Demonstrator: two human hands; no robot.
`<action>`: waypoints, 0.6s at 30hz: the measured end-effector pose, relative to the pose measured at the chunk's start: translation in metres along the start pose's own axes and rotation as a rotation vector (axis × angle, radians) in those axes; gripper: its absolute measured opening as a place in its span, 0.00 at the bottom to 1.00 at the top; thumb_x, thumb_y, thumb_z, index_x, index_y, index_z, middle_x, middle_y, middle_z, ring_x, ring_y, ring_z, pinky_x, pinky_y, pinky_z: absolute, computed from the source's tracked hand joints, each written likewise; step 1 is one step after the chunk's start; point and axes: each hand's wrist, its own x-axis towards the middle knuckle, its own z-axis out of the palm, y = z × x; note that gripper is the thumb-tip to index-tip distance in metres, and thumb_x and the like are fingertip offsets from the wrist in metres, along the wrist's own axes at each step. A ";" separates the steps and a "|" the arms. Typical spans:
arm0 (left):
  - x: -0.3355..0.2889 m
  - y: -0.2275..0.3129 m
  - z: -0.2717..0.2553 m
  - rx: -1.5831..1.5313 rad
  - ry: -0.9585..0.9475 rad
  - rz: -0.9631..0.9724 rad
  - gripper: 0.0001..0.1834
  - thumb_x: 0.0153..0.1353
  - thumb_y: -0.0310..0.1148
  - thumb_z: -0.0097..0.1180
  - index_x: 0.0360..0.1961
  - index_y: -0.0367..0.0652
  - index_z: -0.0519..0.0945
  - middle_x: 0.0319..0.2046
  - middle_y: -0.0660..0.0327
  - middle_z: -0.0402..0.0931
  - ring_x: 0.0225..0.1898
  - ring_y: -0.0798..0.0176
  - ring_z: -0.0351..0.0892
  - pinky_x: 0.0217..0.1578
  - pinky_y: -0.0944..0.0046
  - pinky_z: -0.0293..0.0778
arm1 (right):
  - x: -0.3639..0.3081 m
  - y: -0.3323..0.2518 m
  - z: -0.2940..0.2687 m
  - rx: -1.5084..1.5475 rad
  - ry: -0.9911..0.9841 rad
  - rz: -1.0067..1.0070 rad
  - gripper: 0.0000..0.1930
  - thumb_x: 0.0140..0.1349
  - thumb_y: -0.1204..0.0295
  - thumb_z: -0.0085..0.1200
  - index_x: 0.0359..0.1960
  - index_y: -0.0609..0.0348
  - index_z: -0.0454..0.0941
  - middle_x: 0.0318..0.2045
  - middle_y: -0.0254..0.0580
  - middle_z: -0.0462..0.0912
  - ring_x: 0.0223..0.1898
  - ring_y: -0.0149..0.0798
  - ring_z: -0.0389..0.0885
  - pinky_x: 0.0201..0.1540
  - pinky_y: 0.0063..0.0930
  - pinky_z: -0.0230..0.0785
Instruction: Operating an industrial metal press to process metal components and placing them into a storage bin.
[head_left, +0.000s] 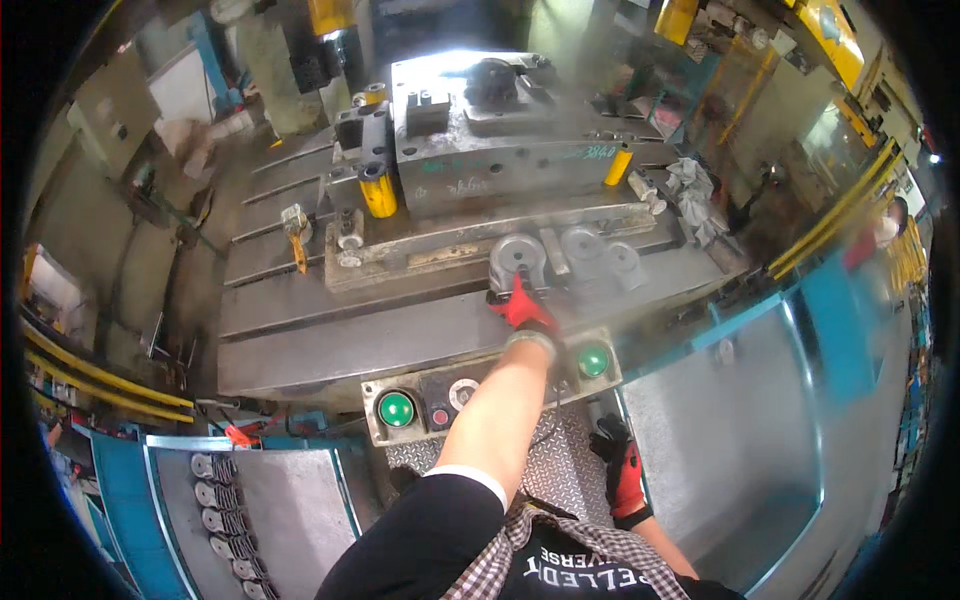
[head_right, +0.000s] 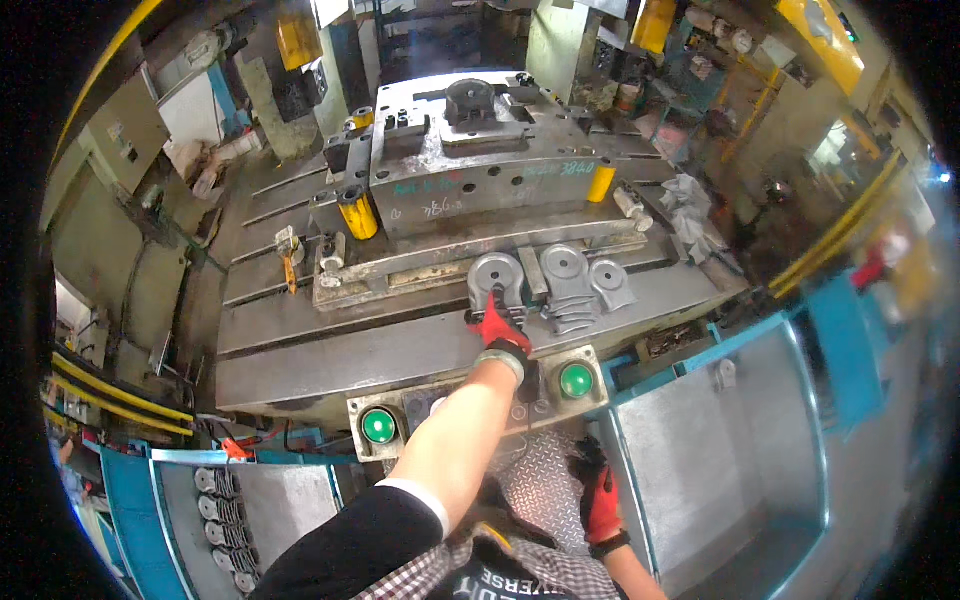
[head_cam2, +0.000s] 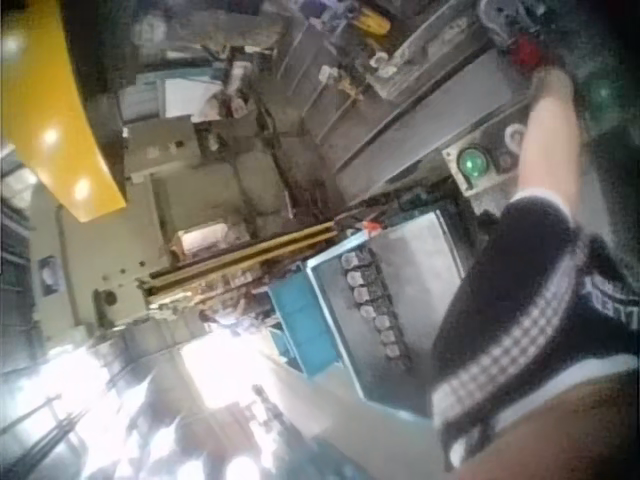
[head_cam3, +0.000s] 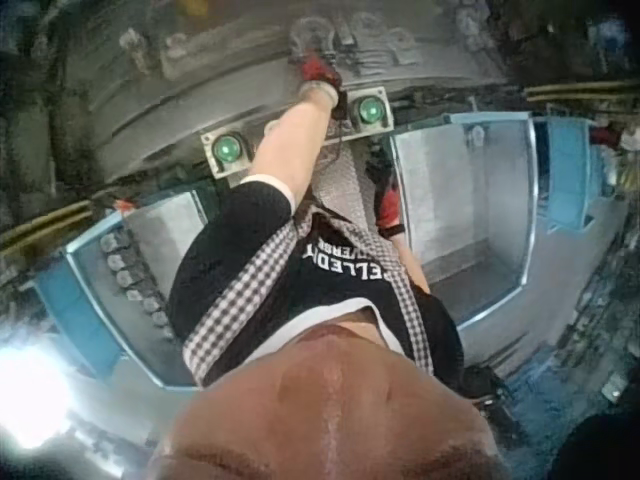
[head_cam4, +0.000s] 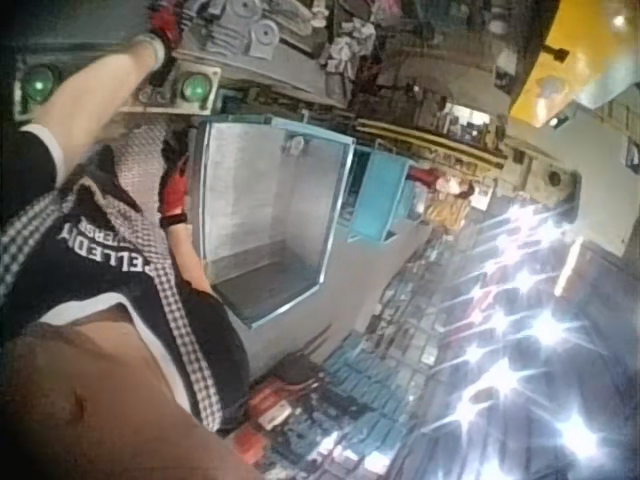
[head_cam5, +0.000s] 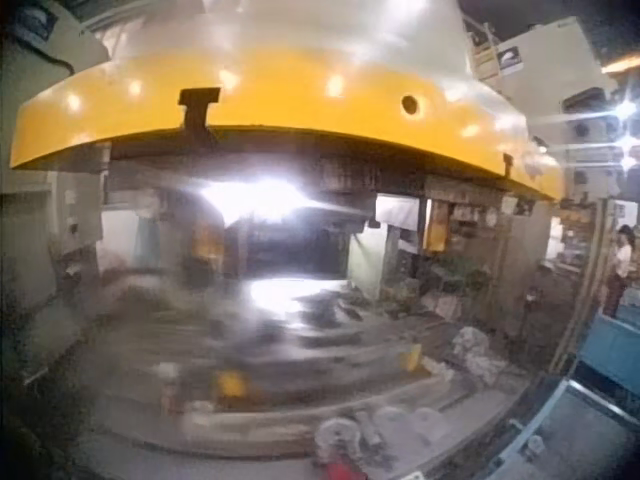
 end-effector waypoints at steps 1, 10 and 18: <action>0.014 -0.005 -0.016 0.142 -0.086 0.090 0.39 0.46 0.39 0.63 0.60 0.49 0.58 0.51 0.62 0.67 0.52 0.65 0.65 0.50 0.62 0.63 | -0.001 0.002 -0.004 0.022 -0.014 0.013 0.29 0.66 0.51 0.29 0.59 0.61 0.59 0.53 0.46 0.69 0.47 0.42 0.73 0.51 0.34 0.63; -0.056 0.095 -0.076 0.037 -0.514 -0.239 0.18 0.58 0.36 0.50 0.49 0.44 0.72 0.43 0.60 0.74 0.48 0.63 0.71 0.43 0.63 0.70 | 0.034 0.014 0.018 0.062 -0.195 0.000 0.26 0.67 0.54 0.31 0.58 0.60 0.61 0.52 0.43 0.70 0.48 0.38 0.73 0.51 0.32 0.65; -0.185 0.247 -0.296 0.161 -0.393 -0.078 0.18 0.59 0.32 0.50 0.49 0.36 0.72 0.47 0.58 0.72 0.44 0.69 0.73 0.50 0.68 0.68 | 0.039 0.015 0.112 -0.017 -0.539 0.028 0.29 0.65 0.51 0.30 0.60 0.58 0.57 0.57 0.43 0.66 0.53 0.41 0.69 0.51 0.33 0.64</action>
